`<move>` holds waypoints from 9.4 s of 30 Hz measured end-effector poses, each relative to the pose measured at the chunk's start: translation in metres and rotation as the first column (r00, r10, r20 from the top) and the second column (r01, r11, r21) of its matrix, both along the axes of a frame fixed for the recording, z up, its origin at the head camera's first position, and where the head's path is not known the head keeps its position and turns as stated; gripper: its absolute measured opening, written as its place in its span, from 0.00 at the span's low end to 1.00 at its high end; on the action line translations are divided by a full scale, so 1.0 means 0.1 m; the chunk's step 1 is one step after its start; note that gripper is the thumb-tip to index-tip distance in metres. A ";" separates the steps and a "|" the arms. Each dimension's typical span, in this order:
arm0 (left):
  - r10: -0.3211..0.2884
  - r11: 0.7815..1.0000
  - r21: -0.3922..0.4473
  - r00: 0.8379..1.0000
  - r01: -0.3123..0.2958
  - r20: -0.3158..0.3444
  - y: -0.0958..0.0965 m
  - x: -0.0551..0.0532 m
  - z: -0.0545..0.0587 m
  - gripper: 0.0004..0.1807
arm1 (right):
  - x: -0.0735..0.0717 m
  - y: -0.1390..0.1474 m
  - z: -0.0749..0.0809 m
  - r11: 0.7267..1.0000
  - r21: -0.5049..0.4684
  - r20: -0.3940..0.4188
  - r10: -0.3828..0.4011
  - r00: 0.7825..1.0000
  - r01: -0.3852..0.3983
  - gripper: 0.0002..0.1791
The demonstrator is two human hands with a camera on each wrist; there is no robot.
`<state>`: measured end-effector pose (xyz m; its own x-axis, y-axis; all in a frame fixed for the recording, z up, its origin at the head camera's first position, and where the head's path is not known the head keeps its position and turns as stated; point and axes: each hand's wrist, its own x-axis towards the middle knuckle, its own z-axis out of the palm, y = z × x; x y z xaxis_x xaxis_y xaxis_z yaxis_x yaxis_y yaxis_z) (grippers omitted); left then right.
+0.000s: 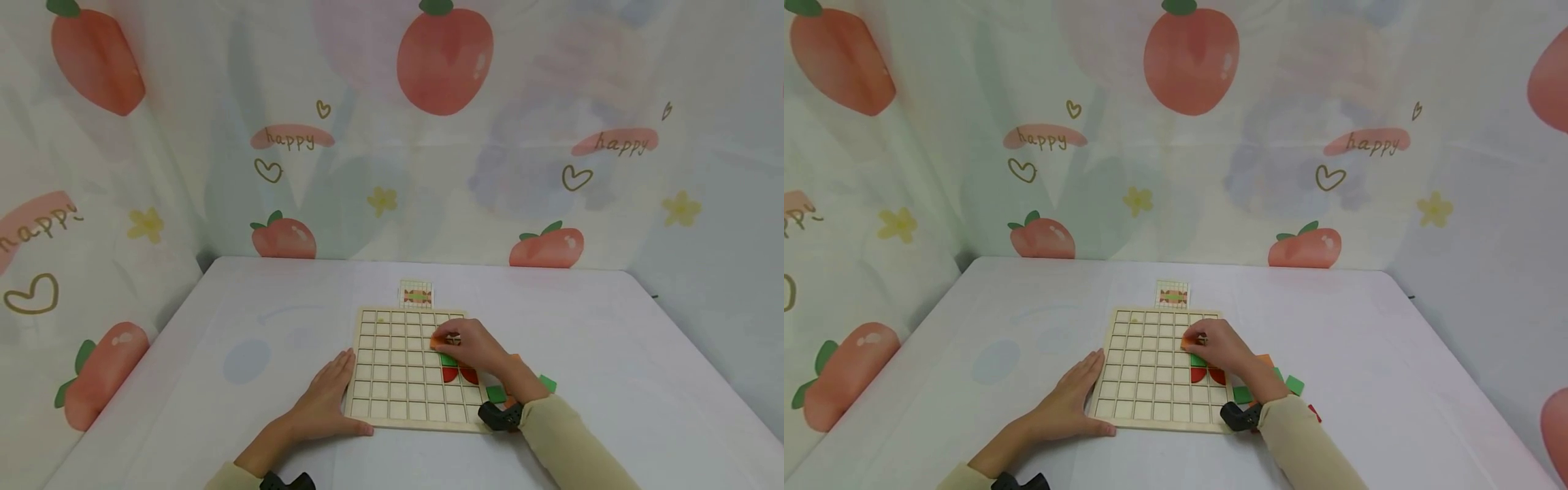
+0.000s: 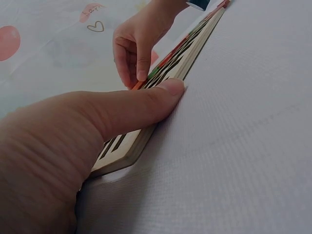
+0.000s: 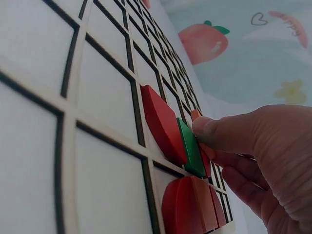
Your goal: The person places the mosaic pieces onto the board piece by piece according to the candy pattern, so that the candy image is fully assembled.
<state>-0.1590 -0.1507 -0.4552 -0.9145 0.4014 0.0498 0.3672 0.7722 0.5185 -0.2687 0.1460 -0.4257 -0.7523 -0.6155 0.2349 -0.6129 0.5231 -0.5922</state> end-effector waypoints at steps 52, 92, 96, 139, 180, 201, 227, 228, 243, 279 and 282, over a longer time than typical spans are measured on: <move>0.005 1.000 0.012 1.000 -0.005 0.009 0.00 -0.01 0.00 0.69 | 0.15 0.20 0.10 0.984 0.016 0.048 -0.179 0.983 0.179 0.15; 0.006 1.000 0.022 1.000 -0.006 0.009 0.00 0.00 0.02 0.69 | 0.58 1.08 0.04 0.872 0.206 0.077 -0.467 0.881 0.444 0.26; 0.005 1.000 0.020 1.000 -0.005 0.008 0.00 0.00 0.02 0.68 | 0.59 1.10 0.03 0.862 0.234 0.087 -0.479 0.874 0.449 0.27; 0.003 1.000 0.018 1.000 -0.003 0.005 0.00 -0.01 0.00 0.69 | 0.51 0.90 0.13 0.927 0.126 -0.024 -0.354 0.935 0.354 0.16; -0.004 1.000 0.016 1.000 0.004 -0.003 -0.02 0.00 0.00 0.69 | 0.30 0.23 0.08 0.983 0.049 0.003 -0.179 0.984 0.179 0.14; -0.010 1.000 0.018 1.000 0.010 -0.029 -0.01 -0.01 0.00 0.68 | 0.25 0.03 0.03 0.999 0.008 0.008 -0.041 0.999 0.041 0.12; -0.005 1.000 0.011 1.000 0.005 -0.021 -0.01 0.00 0.00 0.68 | 0.22 -0.04 -0.01 1.000 0.008 -0.020 0.023 1.000 -0.022 0.10; -0.005 1.000 0.010 1.000 0.005 -0.022 -0.01 0.00 0.00 0.68 | 0.22 -0.04 -0.01 1.000 0.012 -0.024 0.021 0.999 -0.021 0.10; 0.001 1.000 0.000 1.000 -0.001 -0.015 -0.01 -0.01 -0.01 0.69 | 0.28 0.07 0.03 0.999 0.016 -0.061 -0.028 0.998 0.029 0.13; 0.001 1.000 0.012 1.000 -0.001 -0.010 -0.01 -0.01 -0.02 0.69 | 0.35 1.01 0.00 0.917 0.071 -0.021 -0.391 0.920 0.392 0.18; 0.001 1.000 0.011 1.000 -0.001 -0.016 -0.01 -0.01 -0.02 0.69 | 0.34 1.04 0.00 0.921 0.076 -0.005 -0.382 0.924 0.381 0.18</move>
